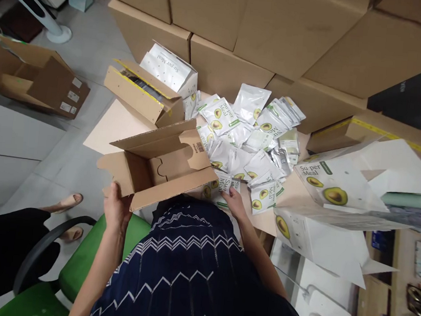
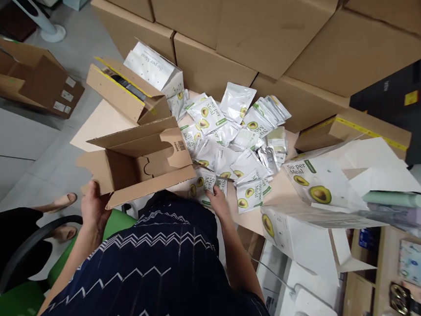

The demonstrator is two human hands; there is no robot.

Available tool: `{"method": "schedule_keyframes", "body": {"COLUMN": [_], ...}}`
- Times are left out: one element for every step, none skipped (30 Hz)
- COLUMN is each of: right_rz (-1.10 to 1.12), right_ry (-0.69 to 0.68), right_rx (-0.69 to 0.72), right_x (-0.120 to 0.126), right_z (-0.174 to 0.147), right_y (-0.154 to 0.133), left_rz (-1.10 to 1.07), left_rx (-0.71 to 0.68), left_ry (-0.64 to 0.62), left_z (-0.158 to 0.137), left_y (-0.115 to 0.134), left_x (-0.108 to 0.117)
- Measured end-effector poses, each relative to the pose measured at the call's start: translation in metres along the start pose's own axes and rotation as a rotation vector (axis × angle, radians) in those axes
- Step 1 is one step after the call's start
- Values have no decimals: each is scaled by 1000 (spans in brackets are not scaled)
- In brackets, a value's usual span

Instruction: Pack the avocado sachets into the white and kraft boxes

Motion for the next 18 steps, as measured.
{"method": "schedule_keyframes", "body": {"right_rz": [18, 30, 34, 32, 25, 16, 4, -5, -9, -12, -18, -29, -47, -70, -97, -126, -154, -179], "right_ry": [33, 72, 118, 172, 236, 303, 364, 417, 460, 490, 505, 504, 486, 452, 396, 323, 240, 149], "right_rx": [50, 101, 149, 193, 231, 264, 292, 319, 349, 384, 424, 469, 522, 584, 655, 734, 815, 895], "right_x": [10, 22, 35, 49, 64, 79, 94, 107, 119, 129, 138, 145, 151, 153, 153, 149, 142, 132], "right_z": [-3, -5, -8, -10, -13, -15, -18, -20, -22, -25, -27, -29, -32, -34, -36, -37, -37, -37], "right_y": [-5, -11, -18, -25, -33, -41, -50, -59, -69, -79, -91, -104, -119, -136, -155, -174, -194, -212], "left_rz": [-19, -55, -96, -128, -147, -147, -128, -86, -21, 54, 126, 185, 217, 217, 208, 192, 170, 122], "left_rx": [6, 18, 27, 20, -8, -68, -164, -292, -440, -608, -774, -918, -1038, -1089, -1069, -1006, -911, -791], "left_ry": [14, 42, 76, 105, 134, 158, 185, 214, 242, 266, 277, 264, 218, 129, 1, -128, -253, -380], "left_z": [0, 1, 2, 3, 5, 6, 7, 5, 1, -6, -15, -25, -36, -43, -47, -49, -48, -47], "left_y": [2, 3, 3, 5, 8, 13, 20, 30, 42, 56, 70, 83, 95, 105, 113, 120, 123, 125], "left_x": [1, 3, 6, 9, 13, 18, 23, 27, 30, 30, 27, 19, 9, -5, -21, -39, -56, -73]}}
Point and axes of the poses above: each hand's wrist, its own z-axis towards the middle knuckle, its own x-axis out of the back of the hand, y = z × x, the point moved 5 cm from there along z, towards the middle knuckle, and after that the axes turned 10 degrees about -z, right-handed, at the moved point
